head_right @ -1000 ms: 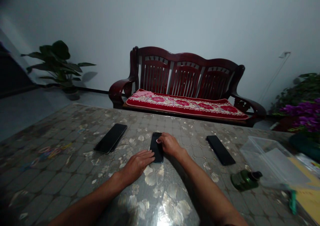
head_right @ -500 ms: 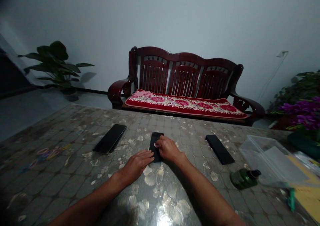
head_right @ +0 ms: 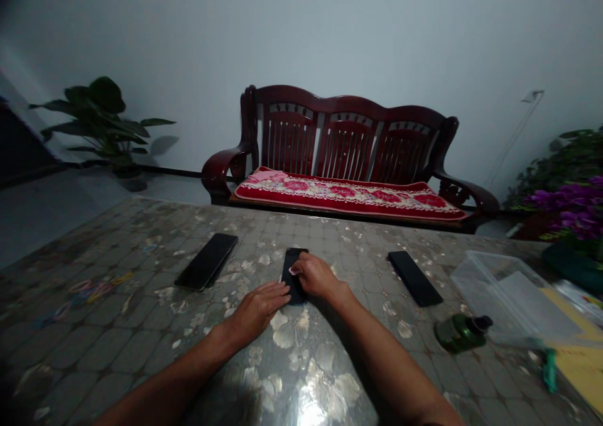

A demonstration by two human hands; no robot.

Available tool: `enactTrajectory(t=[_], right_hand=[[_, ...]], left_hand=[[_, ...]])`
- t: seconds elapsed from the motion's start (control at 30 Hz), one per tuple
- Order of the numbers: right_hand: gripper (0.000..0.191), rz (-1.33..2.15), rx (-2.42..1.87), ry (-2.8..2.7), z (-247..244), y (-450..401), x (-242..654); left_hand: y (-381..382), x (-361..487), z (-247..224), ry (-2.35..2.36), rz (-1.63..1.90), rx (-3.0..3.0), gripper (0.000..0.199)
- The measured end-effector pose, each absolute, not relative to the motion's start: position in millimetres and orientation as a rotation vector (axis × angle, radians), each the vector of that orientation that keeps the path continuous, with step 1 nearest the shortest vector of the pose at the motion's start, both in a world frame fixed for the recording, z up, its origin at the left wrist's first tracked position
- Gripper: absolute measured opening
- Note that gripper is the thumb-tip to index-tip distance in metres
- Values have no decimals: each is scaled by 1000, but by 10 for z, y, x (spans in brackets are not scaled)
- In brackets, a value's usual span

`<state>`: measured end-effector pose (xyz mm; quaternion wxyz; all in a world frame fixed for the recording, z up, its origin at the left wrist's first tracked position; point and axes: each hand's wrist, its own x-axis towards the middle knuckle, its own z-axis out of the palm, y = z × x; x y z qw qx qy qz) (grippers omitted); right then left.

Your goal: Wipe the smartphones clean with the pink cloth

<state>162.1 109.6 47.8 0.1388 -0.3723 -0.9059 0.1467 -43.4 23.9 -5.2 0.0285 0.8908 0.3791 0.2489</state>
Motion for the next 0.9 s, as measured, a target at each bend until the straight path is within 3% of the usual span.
enactTrajectory(t=[0.33,0.53,0.77,0.9], right_hand=[[32,316,-1386,-2436,445,1286,1531],[31,339,-1169,-2593,446,1113,1511],[32,295,-1355,-2496,491,1225,1420],[32,313,-1197,-2543,435,1168,1425]], left_hand=[[232,-426,10,1170,777,2787,37],[240,-423,-26,1168,798,2771,36],[241,-422,-60,1188,798,2756,36],[234,-426,-62,1201,786,2751,38]])
